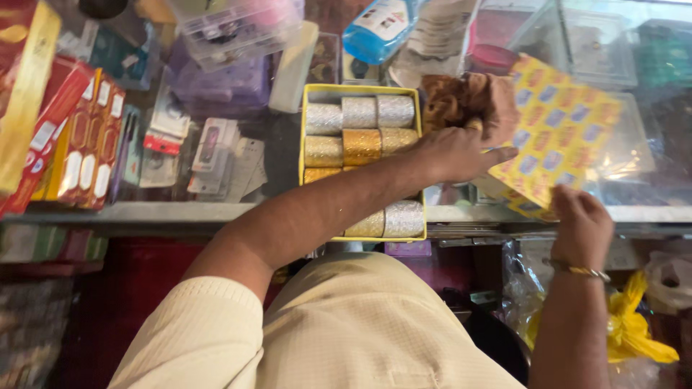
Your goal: The person cleans a set of metal bangles and their storage containers using a cloth, then places the bangles back into a box.
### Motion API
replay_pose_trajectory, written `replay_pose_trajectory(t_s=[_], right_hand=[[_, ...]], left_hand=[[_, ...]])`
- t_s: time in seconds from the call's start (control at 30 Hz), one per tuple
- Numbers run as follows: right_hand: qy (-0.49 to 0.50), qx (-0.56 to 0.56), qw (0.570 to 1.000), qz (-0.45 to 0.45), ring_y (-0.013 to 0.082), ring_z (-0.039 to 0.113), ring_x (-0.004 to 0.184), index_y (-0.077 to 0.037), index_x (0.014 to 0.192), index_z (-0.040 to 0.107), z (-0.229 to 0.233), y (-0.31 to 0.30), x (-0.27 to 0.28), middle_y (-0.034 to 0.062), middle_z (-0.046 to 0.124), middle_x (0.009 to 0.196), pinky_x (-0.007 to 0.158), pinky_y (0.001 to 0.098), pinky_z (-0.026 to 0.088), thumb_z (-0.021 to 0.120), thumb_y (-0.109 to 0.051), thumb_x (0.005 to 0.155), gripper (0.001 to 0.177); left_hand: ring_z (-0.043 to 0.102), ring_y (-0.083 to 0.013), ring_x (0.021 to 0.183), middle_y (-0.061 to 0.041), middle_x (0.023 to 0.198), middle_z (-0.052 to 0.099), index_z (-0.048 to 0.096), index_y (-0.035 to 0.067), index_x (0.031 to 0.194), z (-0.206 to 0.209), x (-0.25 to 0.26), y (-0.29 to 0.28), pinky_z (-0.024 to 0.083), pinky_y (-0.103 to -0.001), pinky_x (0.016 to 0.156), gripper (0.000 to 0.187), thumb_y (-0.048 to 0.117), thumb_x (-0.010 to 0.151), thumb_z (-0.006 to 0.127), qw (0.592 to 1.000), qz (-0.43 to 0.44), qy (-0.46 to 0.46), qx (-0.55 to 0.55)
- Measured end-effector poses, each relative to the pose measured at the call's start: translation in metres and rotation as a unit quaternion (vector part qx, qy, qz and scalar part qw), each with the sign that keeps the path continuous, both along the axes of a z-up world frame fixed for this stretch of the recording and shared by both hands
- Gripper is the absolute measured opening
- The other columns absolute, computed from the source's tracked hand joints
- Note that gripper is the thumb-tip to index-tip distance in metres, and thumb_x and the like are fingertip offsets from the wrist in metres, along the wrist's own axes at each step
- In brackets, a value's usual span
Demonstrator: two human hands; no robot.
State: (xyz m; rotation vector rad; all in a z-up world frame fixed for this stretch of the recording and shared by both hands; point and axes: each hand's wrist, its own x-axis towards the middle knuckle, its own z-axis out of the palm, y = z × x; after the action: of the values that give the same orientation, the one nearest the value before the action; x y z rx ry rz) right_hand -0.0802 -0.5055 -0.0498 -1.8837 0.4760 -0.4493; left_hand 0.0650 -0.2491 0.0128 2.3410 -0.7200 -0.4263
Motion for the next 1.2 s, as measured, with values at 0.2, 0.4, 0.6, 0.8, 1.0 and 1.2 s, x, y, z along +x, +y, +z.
replay_pose_trajectory(t_s=[0.2,0.4,0.6,0.8,1.0,1.2], right_hand=[[-0.144,0.373,0.916,0.047,0.0227,0.068,0.129,-0.004,0.140,0.059,0.022,-0.020,-0.013,0.0086,0.065,0.140,0.113,0.0413,0.057,0.060,-0.012,0.108,0.034],[-0.222,0.351,0.906,0.076,0.0253,0.065,0.140,-0.003,0.154,0.057,0.084,0.003,-0.051,0.0117,0.065,0.150,0.125,0.0447,0.047,0.056,-0.030,0.111,0.051],[-0.215,0.505,0.809,0.213,0.0240,0.063,0.106,0.005,0.147,0.046,0.057,0.095,-0.044,0.0107,0.060,0.114,0.107,0.0425,0.053,0.056,-0.005,0.102,0.047],[0.057,0.366,0.901,0.225,0.0187,0.064,0.118,-0.002,0.150,0.039,0.055,0.189,-0.033,0.0157,0.066,0.127,0.100,0.0340,0.051,0.051,0.004,0.088,0.063],[0.070,0.249,0.925,0.280,0.0180,0.064,0.119,0.006,0.147,0.045,0.097,0.220,0.000,0.0182,0.066,0.132,0.102,0.0328,0.050,0.059,-0.011,0.098,0.054],[0.157,-0.137,0.939,0.275,0.0214,0.067,0.099,0.001,0.142,0.049,0.110,0.241,-0.007,0.0194,0.061,0.125,0.075,0.0370,0.058,0.069,-0.026,0.093,0.060]], left_hand=[[0.067,-0.0380,0.115,-0.029,0.121,0.065,0.051,-0.010,0.139,-0.006,0.019,-0.003,0.054,-0.048,0.096,0.104,0.082,0.092,0.037,0.998,0.008,0.033,-0.052],[0.080,-0.0167,0.081,-0.010,0.102,0.080,0.062,0.007,0.143,0.057,0.001,0.095,0.068,-0.031,0.075,0.085,0.072,0.094,0.037,0.954,0.020,0.050,-0.296],[0.071,-0.0189,0.102,-0.012,0.126,0.068,0.038,0.002,0.159,0.088,-0.056,0.185,0.059,-0.033,0.086,0.092,0.069,0.098,0.057,0.841,-0.061,0.238,-0.483],[0.079,-0.0232,0.105,-0.018,0.118,0.077,0.054,-0.003,0.137,0.068,-0.093,0.229,0.060,-0.034,0.090,0.092,0.064,0.076,0.073,0.946,0.227,0.083,-0.217],[0.070,-0.0326,0.112,-0.026,0.123,0.067,0.039,-0.005,0.148,0.042,-0.082,0.249,0.054,-0.042,0.093,0.098,0.064,0.085,0.070,0.937,0.301,-0.023,-0.175],[0.075,-0.0288,0.112,-0.020,0.121,0.074,0.043,0.006,0.149,0.023,-0.077,0.263,0.054,-0.040,0.098,0.086,0.062,0.086,0.056,0.928,0.330,0.151,-0.091]])
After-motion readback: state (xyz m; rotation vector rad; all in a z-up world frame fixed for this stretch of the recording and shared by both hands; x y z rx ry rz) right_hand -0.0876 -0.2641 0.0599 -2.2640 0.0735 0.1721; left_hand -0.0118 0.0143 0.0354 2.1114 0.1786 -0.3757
